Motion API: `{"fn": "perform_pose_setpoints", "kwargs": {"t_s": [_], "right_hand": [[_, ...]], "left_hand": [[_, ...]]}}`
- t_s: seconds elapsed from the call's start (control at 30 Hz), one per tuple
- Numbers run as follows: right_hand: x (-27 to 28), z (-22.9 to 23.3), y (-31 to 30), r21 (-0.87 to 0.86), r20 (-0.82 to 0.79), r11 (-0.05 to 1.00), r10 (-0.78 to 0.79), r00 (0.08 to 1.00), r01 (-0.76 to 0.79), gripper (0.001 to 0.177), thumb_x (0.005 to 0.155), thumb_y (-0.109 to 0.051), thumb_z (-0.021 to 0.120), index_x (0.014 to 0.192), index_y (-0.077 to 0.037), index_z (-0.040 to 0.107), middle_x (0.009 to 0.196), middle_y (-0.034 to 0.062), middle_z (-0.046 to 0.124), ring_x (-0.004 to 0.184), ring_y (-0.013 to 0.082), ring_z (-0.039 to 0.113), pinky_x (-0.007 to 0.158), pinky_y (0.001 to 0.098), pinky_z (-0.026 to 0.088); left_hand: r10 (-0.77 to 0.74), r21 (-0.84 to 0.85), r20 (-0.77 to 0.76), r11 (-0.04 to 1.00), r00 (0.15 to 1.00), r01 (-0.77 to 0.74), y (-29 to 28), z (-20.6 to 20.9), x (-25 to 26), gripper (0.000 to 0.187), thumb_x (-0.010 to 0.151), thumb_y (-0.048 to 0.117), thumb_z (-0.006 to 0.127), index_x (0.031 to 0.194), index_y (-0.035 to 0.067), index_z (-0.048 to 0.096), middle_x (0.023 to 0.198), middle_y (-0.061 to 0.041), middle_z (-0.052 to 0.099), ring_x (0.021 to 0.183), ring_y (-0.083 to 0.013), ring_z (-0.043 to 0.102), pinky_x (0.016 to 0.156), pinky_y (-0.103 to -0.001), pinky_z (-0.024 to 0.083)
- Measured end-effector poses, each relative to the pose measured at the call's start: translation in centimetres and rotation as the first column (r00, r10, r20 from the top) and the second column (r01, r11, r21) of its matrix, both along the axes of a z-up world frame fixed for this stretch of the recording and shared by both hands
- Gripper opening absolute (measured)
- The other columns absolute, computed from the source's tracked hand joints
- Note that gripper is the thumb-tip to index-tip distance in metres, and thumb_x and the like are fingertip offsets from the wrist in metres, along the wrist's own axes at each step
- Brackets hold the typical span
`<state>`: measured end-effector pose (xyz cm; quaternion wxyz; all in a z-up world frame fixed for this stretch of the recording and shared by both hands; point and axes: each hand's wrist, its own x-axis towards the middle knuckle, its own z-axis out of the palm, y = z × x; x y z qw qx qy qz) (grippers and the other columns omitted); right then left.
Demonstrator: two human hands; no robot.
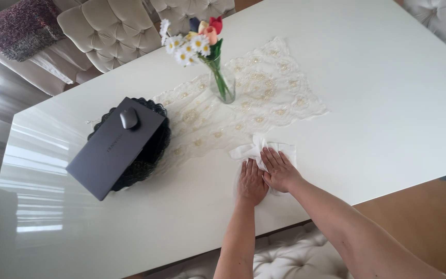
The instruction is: Wiping down a dining table and various electronic devices with cleaning wipes.
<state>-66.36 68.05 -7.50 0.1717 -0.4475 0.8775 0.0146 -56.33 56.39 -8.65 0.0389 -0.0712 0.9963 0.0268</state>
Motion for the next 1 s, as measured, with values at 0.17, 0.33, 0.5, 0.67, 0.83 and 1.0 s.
{"fn": "perform_pose_setpoints", "kwargs": {"t_s": [0.17, 0.33, 0.5, 0.67, 0.83, 1.0], "right_hand": [[-4.9, 0.5, 5.2, 0.01, 0.029, 1.0, 0.013, 1.0, -0.013, 0.073, 0.104, -0.045, 0.022, 0.164, -0.011, -0.003, 0.173, 0.0055, -0.006, 0.158, 0.0205, -0.006, 0.127, 0.0413, -0.002], [-9.8, -0.4, 9.4, 0.006, 0.0, 1.0, 0.026, 1.0, -0.026, 0.072, 0.104, -0.045, 0.021, 0.164, -0.01, -0.002, 0.172, 0.0059, -0.005, 0.158, 0.0211, -0.005, 0.127, 0.0415, -0.001], [-14.2, -1.4, 12.6, -0.051, 0.001, 0.999, 0.008, 1.0, -0.007, 0.072, 0.103, -0.044, 0.022, 0.163, -0.01, 0.001, 0.172, 0.0063, -0.003, 0.158, 0.0209, -0.004, 0.127, 0.0416, -0.001], [-17.3, -1.7, 14.3, -0.058, -0.024, 0.998, 0.017, 1.0, -0.018, 0.072, 0.103, -0.044, 0.021, 0.163, -0.009, 0.001, 0.172, 0.0073, -0.003, 0.158, 0.0214, -0.004, 0.127, 0.0415, 0.0], [-19.2, -1.9, 14.2, -0.081, -0.037, 0.995, 0.047, 0.998, -0.05, 0.073, 0.103, -0.044, 0.022, 0.163, -0.008, 0.001, 0.172, 0.0082, -0.002, 0.158, 0.0224, -0.004, 0.126, 0.0419, 0.0], [-20.8, -1.5, 14.0, -0.071, -0.031, 0.995, 0.062, 0.998, -0.064, 0.073, 0.103, -0.044, 0.022, 0.163, -0.008, 0.002, 0.172, 0.0078, -0.003, 0.158, 0.0214, -0.005, 0.127, 0.0406, 0.0]], "left_hand": [[0.007, 0.023, -0.029, 1.0, 1.0, -0.006, 5.1, -0.7, -4.8, 0.052, 0.099, 0.037, 0.046, 0.135, 0.002, 0.059, 0.161, -0.022, 0.033, 0.154, -0.0345, 0.02, 0.127, -0.049, 0.007], [0.04, 0.043, 0.031, 0.998, 0.999, -0.041, 9.4, -0.6, -9.9, 0.05, 0.1, 0.037, 0.044, 0.134, 0.004, 0.06, 0.163, -0.019, 0.032, 0.156, -0.0327, 0.018, 0.129, -0.048, 0.006], [0.033, -0.018, 0.026, 0.999, 0.999, -0.032, 12.5, -0.7, -14.3, 0.054, 0.1, 0.038, 0.04, 0.138, 0.003, 0.056, 0.165, -0.017, 0.03, 0.156, -0.0309, 0.017, 0.128, -0.046, 0.005], [0.01, -0.066, 0.071, 0.998, 0.997, -0.005, 14.3, -0.1, -17.3, 0.057, 0.1, 0.038, 0.039, 0.142, 0.002, 0.052, 0.164, -0.017, 0.029, 0.156, -0.0295, 0.016, 0.128, -0.045, 0.003], [0.025, -0.084, 0.111, 0.996, 0.994, -0.016, 14.4, 0.3, -19.1, 0.059, 0.101, 0.039, 0.037, 0.145, 0.002, 0.049, 0.164, -0.015, 0.028, 0.156, -0.0274, 0.017, 0.129, -0.043, 0.003], [0.059, -0.067, 0.109, 0.996, 0.992, -0.052, 14.6, 1.2, -20.3, 0.057, 0.101, 0.037, 0.036, 0.145, 0.003, 0.05, 0.165, -0.015, 0.029, 0.156, -0.0264, 0.018, 0.129, -0.042, 0.003]]}}
